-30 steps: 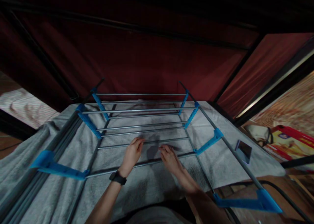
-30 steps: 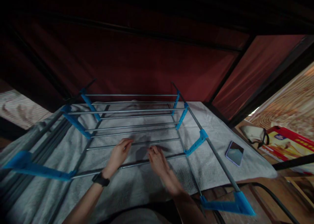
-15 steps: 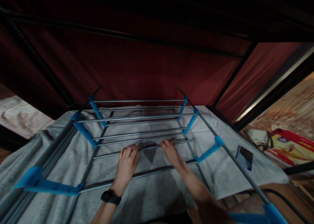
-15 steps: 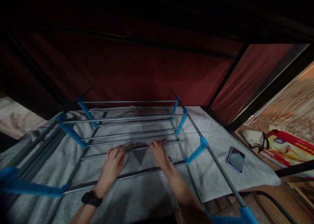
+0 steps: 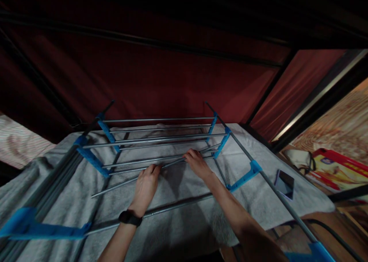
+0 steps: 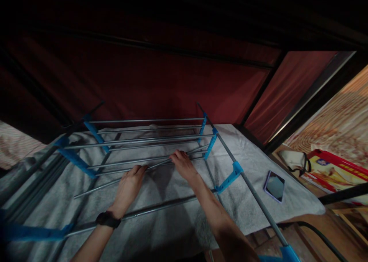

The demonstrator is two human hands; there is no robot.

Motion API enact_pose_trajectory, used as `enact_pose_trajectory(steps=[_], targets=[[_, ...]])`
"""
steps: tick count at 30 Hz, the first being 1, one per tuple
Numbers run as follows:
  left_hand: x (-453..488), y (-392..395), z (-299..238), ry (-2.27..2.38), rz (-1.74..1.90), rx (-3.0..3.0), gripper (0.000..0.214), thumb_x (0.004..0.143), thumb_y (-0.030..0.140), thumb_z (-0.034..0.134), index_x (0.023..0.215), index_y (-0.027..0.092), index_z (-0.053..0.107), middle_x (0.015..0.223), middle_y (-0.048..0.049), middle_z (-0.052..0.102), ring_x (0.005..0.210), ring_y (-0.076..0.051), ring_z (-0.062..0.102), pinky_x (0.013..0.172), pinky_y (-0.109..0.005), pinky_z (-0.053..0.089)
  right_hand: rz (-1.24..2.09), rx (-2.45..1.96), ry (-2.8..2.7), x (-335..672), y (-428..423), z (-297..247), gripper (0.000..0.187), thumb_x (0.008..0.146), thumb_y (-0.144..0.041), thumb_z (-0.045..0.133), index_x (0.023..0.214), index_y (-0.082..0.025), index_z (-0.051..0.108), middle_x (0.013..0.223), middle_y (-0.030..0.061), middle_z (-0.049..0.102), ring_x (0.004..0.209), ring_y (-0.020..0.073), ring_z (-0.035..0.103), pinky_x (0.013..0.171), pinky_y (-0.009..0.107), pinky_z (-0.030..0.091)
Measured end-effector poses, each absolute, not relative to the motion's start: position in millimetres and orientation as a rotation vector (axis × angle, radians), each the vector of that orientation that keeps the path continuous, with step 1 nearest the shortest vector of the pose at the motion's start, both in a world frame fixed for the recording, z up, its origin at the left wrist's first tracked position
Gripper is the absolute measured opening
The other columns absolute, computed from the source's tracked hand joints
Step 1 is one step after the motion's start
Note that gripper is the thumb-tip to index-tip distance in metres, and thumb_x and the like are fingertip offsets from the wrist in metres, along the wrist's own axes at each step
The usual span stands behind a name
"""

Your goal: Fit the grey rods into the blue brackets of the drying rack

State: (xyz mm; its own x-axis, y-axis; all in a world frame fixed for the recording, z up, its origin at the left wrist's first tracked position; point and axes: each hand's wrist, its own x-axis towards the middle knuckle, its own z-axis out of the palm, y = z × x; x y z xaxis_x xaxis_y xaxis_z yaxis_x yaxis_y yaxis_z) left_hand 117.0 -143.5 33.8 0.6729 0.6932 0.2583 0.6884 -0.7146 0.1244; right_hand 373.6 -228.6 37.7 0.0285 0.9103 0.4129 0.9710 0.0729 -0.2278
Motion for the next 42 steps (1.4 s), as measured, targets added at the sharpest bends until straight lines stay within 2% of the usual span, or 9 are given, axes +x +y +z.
enact_pose_trajectory(steps=[7, 16, 23, 29, 33, 38, 42], targets=[[129.0, -137.1, 39.9, 1.192, 0.472, 2.833, 0.049, 0.101, 0.007, 0.041, 0.140, 0.022, 0.068, 0.118, -0.0127, 0.072, 0.104, -0.028, 0.069, 0.096, -0.042, 0.052, -0.137, -1.835, -1.887, 386.3, -224.9, 39.4, 0.023, 0.098, -0.008, 0.066, 0.116, -0.022, 0.072, 0.117, 0.0078, 0.065, 0.111, 0.0238, 0.063, 0.102, 0.041, 0.055], [130.0, -128.3, 39.8, 1.140, 0.531, 2.831, 0.051, 0.099, 0.006, 0.042, 0.141, 0.021, 0.068, 0.124, -0.0138, 0.073, 0.105, -0.028, 0.071, 0.097, -0.042, 0.052, -0.131, -1.832, -1.906, 389.5, -222.5, 46.1, 0.023, 0.098, -0.008, 0.065, 0.115, -0.021, 0.071, 0.115, 0.0084, 0.064, 0.110, 0.0241, 0.063, 0.102, 0.042, 0.055], [133.9, -122.8, 46.8, 1.131, 0.563, 2.857, 0.052, 0.097, 0.005, 0.042, 0.139, 0.020, 0.070, 0.119, -0.0136, 0.075, 0.105, -0.029, 0.070, 0.094, -0.041, 0.051, -0.204, -1.872, -1.907, 389.8, -223.5, 52.4, 0.019, 0.101, -0.012, 0.061, 0.115, -0.022, 0.071, 0.115, 0.0082, 0.065, 0.106, 0.0234, 0.064, 0.099, 0.040, 0.056], [138.8, -124.8, 64.4, 1.118, 0.543, 2.897, 0.054, 0.095, 0.003, 0.040, 0.137, 0.018, 0.070, 0.114, -0.0143, 0.075, 0.105, -0.030, 0.068, 0.094, -0.044, 0.049, -0.279, -1.767, -2.012, 369.8, -217.7, 61.5, 0.028, 0.104, -0.015, 0.057, 0.128, -0.022, 0.069, 0.124, 0.0106, 0.068, 0.112, 0.0241, 0.064, 0.108, 0.043, 0.053], [142.9, -121.9, 73.7, 1.103, 0.567, 2.898, 0.052, 0.095, 0.003, 0.041, 0.135, 0.018, 0.071, 0.112, -0.0136, 0.074, 0.104, -0.030, 0.066, 0.094, -0.045, 0.049, -0.270, -1.674, -2.108, 354.0, -200.1, 62.1, 0.034, 0.105, -0.017, 0.055, 0.136, -0.022, 0.067, 0.124, 0.0102, 0.071, 0.112, 0.0248, 0.065, 0.108, 0.044, 0.053], [143.2, -114.1, 78.2, 1.028, 0.791, 2.833, 0.051, 0.096, 0.003, 0.044, 0.137, 0.020, 0.069, 0.116, -0.0114, 0.072, 0.110, -0.028, 0.063, 0.105, -0.046, 0.046, -0.232, -1.679, -2.128, 353.3, -177.6, 63.2, 0.045, 0.102, -0.009, 0.053, 0.140, -0.027, 0.068, 0.116, 0.0084, 0.072, 0.110, 0.0239, 0.066, 0.102, 0.040, 0.055], [131.5, -120.1, 74.8, 1.108, 1.069, 2.617, 0.041, 0.101, 0.011, 0.045, 0.134, 0.019, 0.068, 0.126, -0.0136, 0.069, 0.120, -0.029, 0.060, 0.108, -0.047, 0.045, -0.176, -1.681, -2.151, 359.9, -174.4, 64.6, 0.050, 0.100, -0.005, 0.050, 0.143, -0.024, 0.066, 0.116, 0.0098, 0.071, 0.111, 0.0239, 0.065, 0.102, 0.040, 0.054]])
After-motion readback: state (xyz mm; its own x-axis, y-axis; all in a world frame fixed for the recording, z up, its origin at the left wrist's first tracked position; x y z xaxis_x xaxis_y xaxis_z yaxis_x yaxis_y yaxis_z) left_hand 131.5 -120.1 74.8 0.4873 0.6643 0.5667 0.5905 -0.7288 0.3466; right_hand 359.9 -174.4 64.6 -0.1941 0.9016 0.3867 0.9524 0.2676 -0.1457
